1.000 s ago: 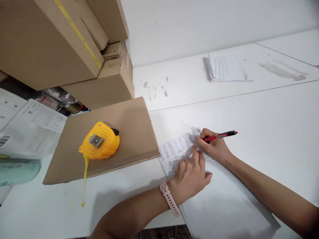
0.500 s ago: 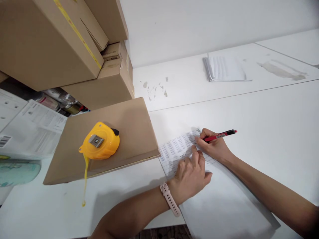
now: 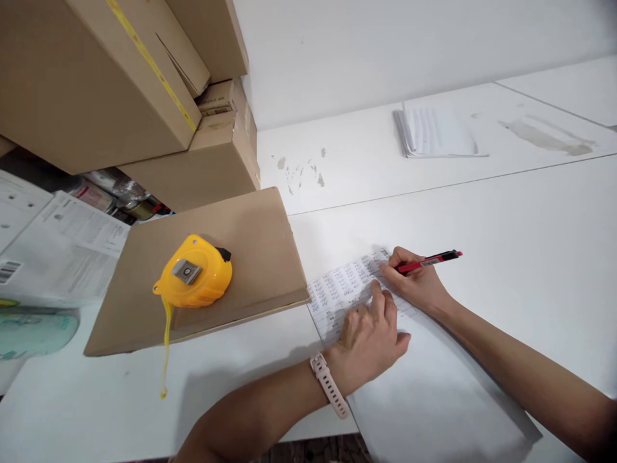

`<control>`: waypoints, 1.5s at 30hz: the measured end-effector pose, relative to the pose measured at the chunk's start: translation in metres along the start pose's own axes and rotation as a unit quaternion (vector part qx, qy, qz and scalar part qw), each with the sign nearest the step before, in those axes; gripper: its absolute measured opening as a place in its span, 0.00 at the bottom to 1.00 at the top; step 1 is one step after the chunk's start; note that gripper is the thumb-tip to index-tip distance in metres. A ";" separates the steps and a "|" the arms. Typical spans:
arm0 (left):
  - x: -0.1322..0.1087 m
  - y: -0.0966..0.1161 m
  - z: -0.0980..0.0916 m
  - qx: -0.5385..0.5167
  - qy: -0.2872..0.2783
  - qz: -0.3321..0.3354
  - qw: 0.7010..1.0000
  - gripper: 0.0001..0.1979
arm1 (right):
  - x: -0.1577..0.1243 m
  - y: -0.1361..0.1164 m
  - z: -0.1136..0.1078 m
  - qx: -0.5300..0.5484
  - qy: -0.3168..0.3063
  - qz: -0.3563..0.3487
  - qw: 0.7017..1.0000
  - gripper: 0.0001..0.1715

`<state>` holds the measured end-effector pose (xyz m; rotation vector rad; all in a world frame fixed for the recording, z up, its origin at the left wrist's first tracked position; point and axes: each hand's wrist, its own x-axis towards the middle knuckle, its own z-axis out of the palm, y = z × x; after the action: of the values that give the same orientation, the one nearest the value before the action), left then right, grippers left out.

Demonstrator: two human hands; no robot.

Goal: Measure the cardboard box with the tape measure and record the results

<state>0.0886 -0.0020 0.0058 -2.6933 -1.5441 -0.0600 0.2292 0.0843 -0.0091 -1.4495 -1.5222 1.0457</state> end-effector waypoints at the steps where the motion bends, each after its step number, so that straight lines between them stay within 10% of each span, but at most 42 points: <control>1: 0.000 0.000 0.000 -0.001 -0.001 0.000 1.000 0.32 | 0.000 0.001 0.000 0.002 -0.001 0.002 1.000 0.20; 36: 0.000 0.000 0.000 0.005 -0.010 0.002 1.000 0.33 | 0.001 0.002 -0.002 -0.009 0.042 -0.015 0.999 0.22; 45: -0.002 -0.002 0.004 -0.026 0.006 0.004 1.000 0.31 | 0.021 0.020 -0.030 -0.250 0.043 -0.225 0.941 0.13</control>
<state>0.0860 -0.0020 0.0022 -2.7329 -1.5505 -0.1172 0.2636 0.1068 -0.0165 -1.3413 -2.0216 0.3266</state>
